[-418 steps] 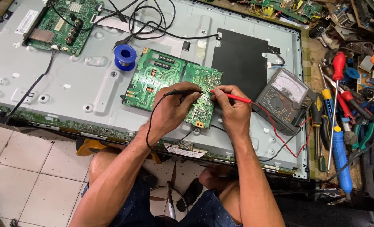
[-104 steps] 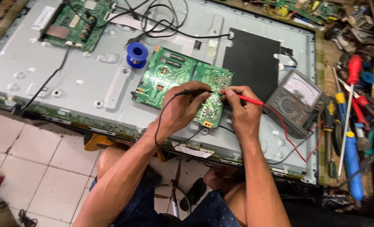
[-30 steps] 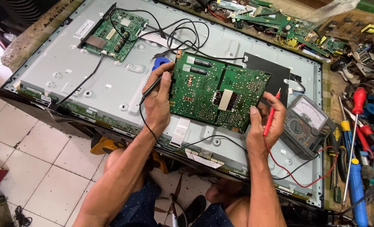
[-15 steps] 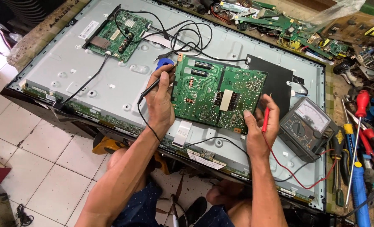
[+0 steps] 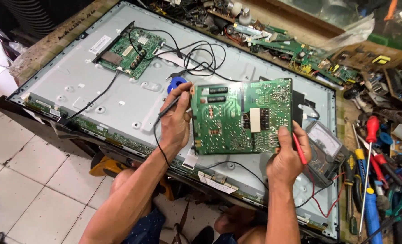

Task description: Testing components on a television circuit board using a multimeter to diagnose issues.

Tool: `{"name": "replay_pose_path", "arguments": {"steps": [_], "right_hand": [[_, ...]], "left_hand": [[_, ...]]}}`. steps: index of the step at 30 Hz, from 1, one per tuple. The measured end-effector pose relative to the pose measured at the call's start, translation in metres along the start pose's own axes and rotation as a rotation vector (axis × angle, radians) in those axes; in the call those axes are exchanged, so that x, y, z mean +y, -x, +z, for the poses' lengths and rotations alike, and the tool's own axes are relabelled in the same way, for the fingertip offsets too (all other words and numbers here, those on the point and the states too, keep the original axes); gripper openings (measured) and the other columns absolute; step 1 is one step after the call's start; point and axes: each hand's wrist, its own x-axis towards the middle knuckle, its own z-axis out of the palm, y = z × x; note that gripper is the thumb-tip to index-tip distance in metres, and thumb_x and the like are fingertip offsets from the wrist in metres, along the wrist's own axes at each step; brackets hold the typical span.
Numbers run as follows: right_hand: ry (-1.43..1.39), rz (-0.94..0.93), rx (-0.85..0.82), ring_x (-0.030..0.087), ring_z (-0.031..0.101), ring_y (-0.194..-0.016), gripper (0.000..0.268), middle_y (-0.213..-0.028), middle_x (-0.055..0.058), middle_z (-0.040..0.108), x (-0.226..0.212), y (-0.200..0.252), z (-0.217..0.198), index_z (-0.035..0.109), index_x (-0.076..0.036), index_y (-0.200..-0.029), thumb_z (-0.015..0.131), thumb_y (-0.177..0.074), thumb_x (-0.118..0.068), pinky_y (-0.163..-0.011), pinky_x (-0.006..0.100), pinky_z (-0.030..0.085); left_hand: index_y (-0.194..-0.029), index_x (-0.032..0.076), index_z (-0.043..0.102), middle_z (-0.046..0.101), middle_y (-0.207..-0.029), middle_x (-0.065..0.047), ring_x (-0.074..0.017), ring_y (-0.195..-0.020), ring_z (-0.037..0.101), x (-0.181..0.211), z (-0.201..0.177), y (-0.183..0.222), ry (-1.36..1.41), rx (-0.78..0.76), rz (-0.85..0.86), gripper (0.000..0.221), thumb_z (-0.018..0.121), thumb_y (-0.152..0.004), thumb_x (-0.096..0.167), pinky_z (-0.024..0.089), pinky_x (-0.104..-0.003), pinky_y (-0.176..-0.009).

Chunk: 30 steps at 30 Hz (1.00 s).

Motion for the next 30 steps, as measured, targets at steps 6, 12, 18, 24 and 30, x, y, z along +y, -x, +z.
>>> {"name": "replay_pose_path", "arguments": {"steps": [6,12,18,24,30], "right_hand": [[-0.161,0.043,0.143,0.01,0.067,-0.076,0.023,-0.092,0.007,0.069,-0.016,-0.016,0.006,0.072,-0.007,-0.112,0.081,-0.092,-0.015,-0.063,0.018,0.057],[-0.408,0.094,0.049,0.018,0.075,-0.095,0.017,-0.102,0.007,0.074,0.052,-0.051,-0.039,0.066,-0.014,-0.104,0.069,-0.101,-0.03,-0.09,0.028,0.064],[-0.378,0.215,-0.036,0.018,0.068,-0.116,0.055,-0.14,0.006,0.064,0.045,-0.002,-0.022,0.046,-0.023,-0.153,0.061,-0.101,-0.028,-0.102,0.033,0.059],[-0.374,0.108,-0.001,0.015,0.068,-0.11,0.049,-0.127,0.005,0.068,-0.001,-0.008,0.001,0.055,-0.018,-0.143,0.065,-0.096,-0.008,-0.101,0.031,0.062],[-0.289,0.028,-0.061,0.013,0.067,-0.103,0.039,-0.117,0.003,0.068,0.035,-0.043,-0.018,0.061,-0.017,-0.134,0.07,-0.097,-0.012,-0.1,0.03,0.062]], "left_hand": [[-0.135,0.003,0.063,0.074,-0.111,-0.018,-0.0244,-0.078,0.077,0.0,0.004,-0.001,-0.011,-0.037,-0.194,0.042,0.07,-0.097,0.021,0.067,-0.031,-0.06],[-0.126,0.001,0.065,0.071,-0.121,-0.023,-0.0332,-0.087,0.077,-0.013,-0.003,0.005,-0.01,-0.081,-0.326,0.037,0.073,-0.091,0.01,0.067,-0.039,-0.06],[-0.108,0.006,0.065,0.071,-0.126,-0.02,-0.0268,-0.087,0.075,-0.01,0.012,0.017,0.084,-0.039,-0.255,0.013,0.068,-0.095,0.007,0.066,-0.036,-0.063],[-0.121,0.001,0.064,0.073,-0.124,-0.024,-0.0288,-0.086,0.078,0.015,0.023,0.02,-0.145,-0.162,-0.155,0.026,0.067,-0.097,0.008,0.067,-0.036,-0.065],[-0.133,0.006,0.066,0.076,-0.119,-0.017,-0.0241,-0.09,0.077,0.01,0.016,0.01,-0.494,-0.36,-0.243,0.044,0.075,-0.091,0.017,0.067,-0.037,-0.069]]}}
